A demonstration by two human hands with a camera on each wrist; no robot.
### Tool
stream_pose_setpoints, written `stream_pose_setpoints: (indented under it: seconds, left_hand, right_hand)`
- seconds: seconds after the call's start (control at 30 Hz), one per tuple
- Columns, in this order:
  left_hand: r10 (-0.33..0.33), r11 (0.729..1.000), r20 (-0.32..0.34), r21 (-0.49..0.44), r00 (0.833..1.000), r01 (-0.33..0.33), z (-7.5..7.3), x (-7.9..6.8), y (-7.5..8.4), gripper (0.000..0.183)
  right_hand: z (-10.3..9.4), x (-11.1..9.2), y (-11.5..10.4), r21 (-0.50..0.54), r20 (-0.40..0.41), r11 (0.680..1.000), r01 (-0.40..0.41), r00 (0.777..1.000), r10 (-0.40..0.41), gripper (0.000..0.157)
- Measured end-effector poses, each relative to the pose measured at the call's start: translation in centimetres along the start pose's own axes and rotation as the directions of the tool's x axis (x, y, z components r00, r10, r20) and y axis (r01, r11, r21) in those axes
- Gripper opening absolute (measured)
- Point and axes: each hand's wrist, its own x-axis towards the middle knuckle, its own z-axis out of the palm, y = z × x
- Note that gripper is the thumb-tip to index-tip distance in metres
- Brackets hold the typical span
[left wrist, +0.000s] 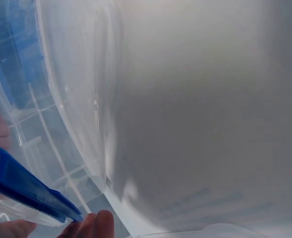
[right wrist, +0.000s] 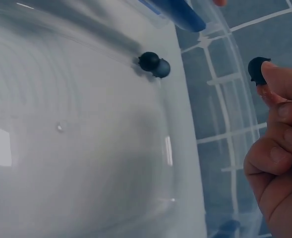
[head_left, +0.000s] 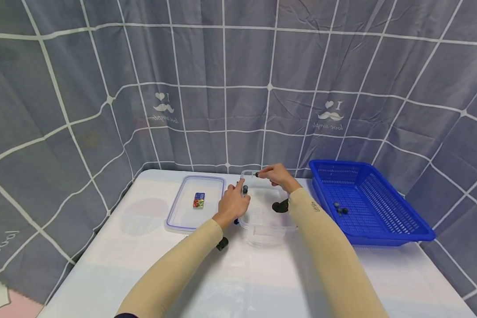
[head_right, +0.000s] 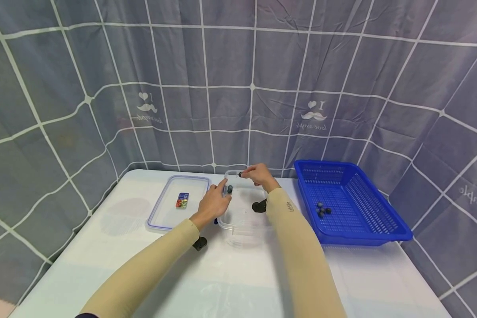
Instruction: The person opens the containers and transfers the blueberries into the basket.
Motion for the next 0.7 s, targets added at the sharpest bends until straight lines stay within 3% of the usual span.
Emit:
stream_pose_setpoints:
  seconds: [0.33,0.7]
  left_hand:
    - [0.012,1.0,-0.015,-0.019,1.0,-0.012,0.1,0.0,-0.1,0.063]
    - [0.027,0.999,-0.016,-0.027,1.0,-0.027,0.0,-0.3,-0.1,0.063]
  right_hand:
    - [-3.6,-2.5,-0.5,0.025,0.051,0.999,0.037,0.998,-0.038,0.034]
    - [-9.0,-4.6,0.9,-0.011,0.12,0.999,0.037,0.992,-0.036,0.038]
